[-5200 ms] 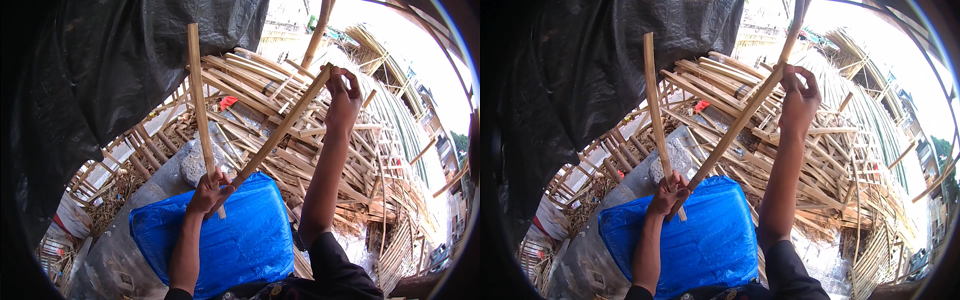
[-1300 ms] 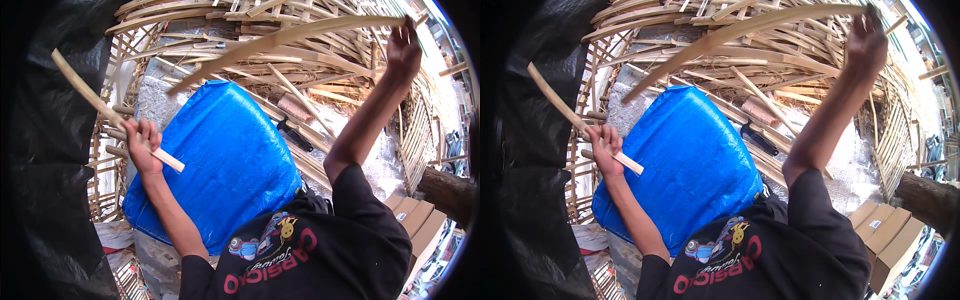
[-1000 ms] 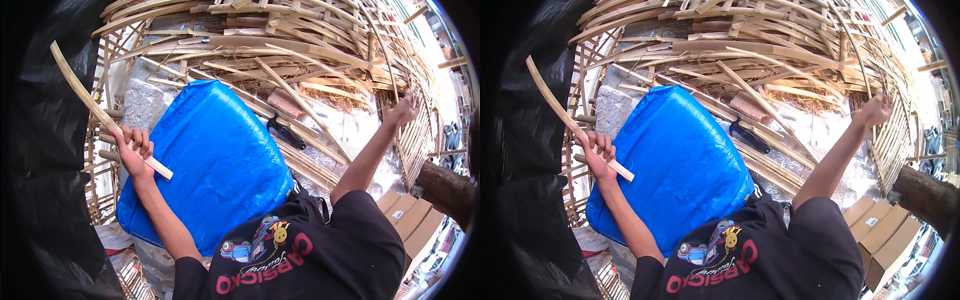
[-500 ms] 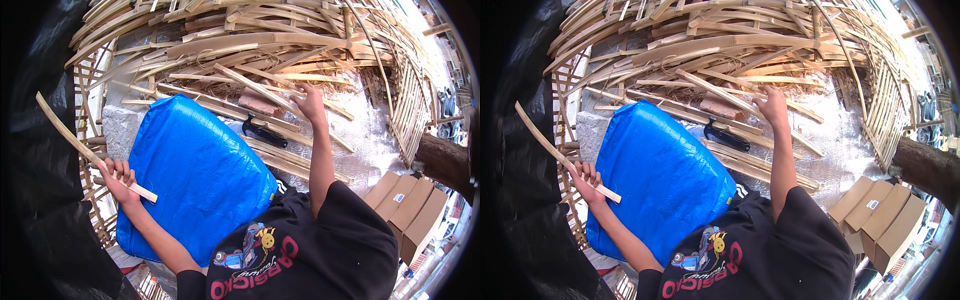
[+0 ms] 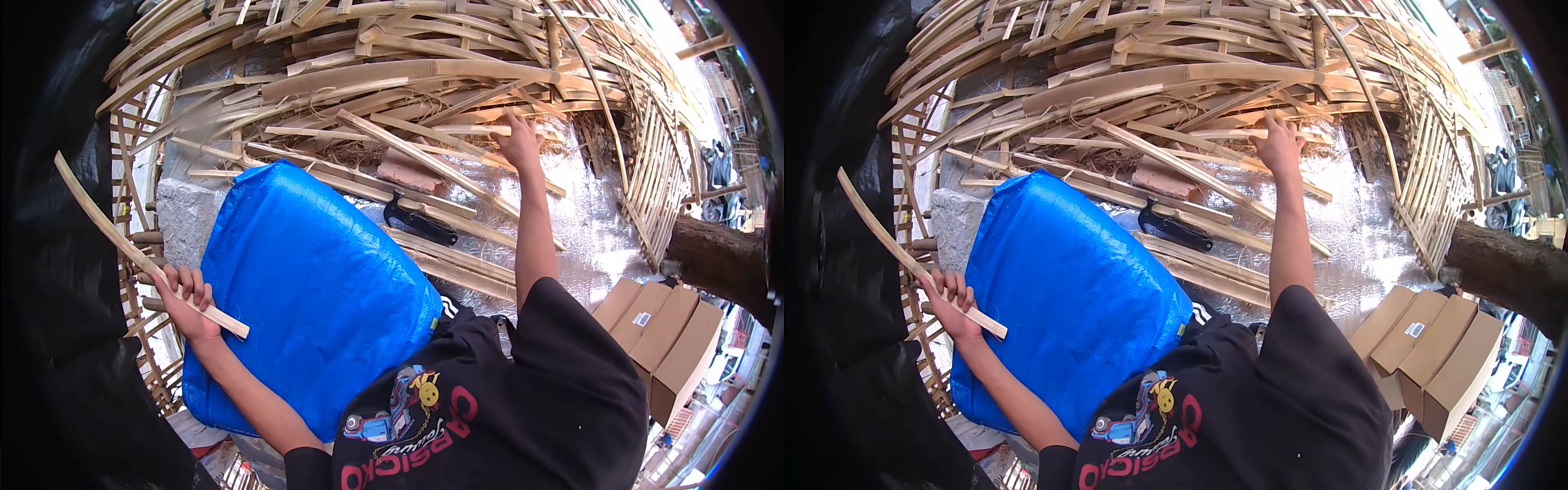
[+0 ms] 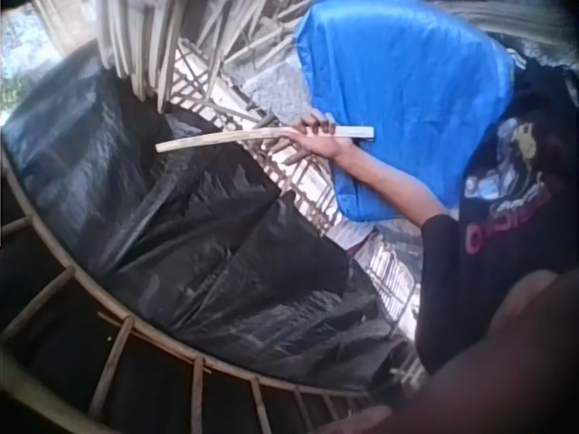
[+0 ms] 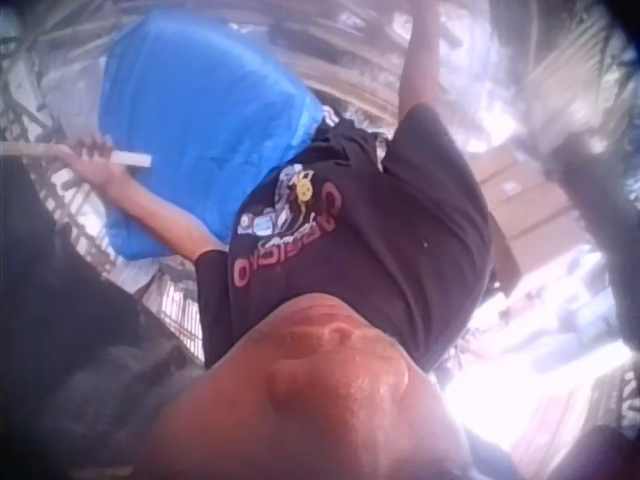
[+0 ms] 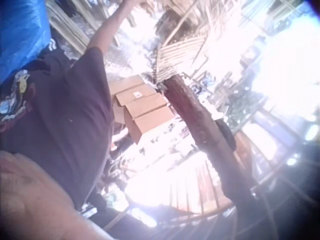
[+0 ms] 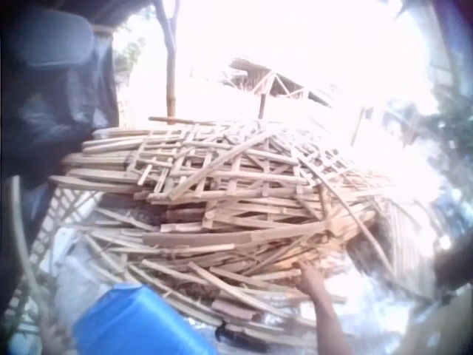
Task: The person constructs a wooden lattice frame by hand using thin bamboo strips, positioning the strips into a grid and securing them with a tool.
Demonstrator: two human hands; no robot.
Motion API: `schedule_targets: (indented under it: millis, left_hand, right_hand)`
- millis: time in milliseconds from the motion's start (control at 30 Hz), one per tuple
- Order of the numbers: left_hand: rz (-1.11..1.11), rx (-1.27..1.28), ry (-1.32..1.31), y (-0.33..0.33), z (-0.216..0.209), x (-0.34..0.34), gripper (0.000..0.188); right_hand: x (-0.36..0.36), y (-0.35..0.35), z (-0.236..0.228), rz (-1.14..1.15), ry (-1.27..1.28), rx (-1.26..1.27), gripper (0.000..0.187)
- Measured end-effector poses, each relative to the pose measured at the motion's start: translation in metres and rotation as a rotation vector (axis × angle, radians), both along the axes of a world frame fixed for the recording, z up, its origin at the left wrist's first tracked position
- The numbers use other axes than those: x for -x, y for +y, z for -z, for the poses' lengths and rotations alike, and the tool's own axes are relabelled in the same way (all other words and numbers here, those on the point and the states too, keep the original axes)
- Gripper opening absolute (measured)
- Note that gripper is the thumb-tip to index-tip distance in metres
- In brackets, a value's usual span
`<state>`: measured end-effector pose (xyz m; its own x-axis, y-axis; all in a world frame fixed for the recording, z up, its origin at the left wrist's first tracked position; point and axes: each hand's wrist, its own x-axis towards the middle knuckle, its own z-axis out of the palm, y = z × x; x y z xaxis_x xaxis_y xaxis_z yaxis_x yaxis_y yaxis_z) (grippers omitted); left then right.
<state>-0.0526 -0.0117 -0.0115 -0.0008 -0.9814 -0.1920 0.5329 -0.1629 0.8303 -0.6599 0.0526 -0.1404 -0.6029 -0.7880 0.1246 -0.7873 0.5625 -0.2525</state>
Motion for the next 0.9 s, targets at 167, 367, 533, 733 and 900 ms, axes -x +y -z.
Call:
schedule_targets:
  millis: [167,367,533,733,900]
  left_hand:
    - [-0.030,-0.026,-0.027,0.001,-0.003,-0.003,0.044]
    - [-0.024,-0.047,-0.015,0.000,0.000,-0.004,0.043]
    - [-0.011,-0.035,0.015,0.000,-0.002,0.000,0.042]
    - [0.009,-0.023,0.020,-0.002,0.003,-0.002,0.043]
    - [0.014,-0.016,0.021,-0.001,0.006,-0.006,0.043]
  right_hand:
    - [-0.003,-0.015,-0.012,-0.056,-0.007,-0.259,0.037]
    - [-0.005,-0.013,-0.011,-0.121,0.075,-0.280,0.024]
    - [-0.005,-0.006,-0.005,-0.088,0.049,-0.144,0.019]
    - [0.011,-0.001,-0.016,-0.093,-0.018,-0.006,0.018]
    - [-0.013,-0.004,-0.038,-0.210,-0.059,-0.025,0.019]
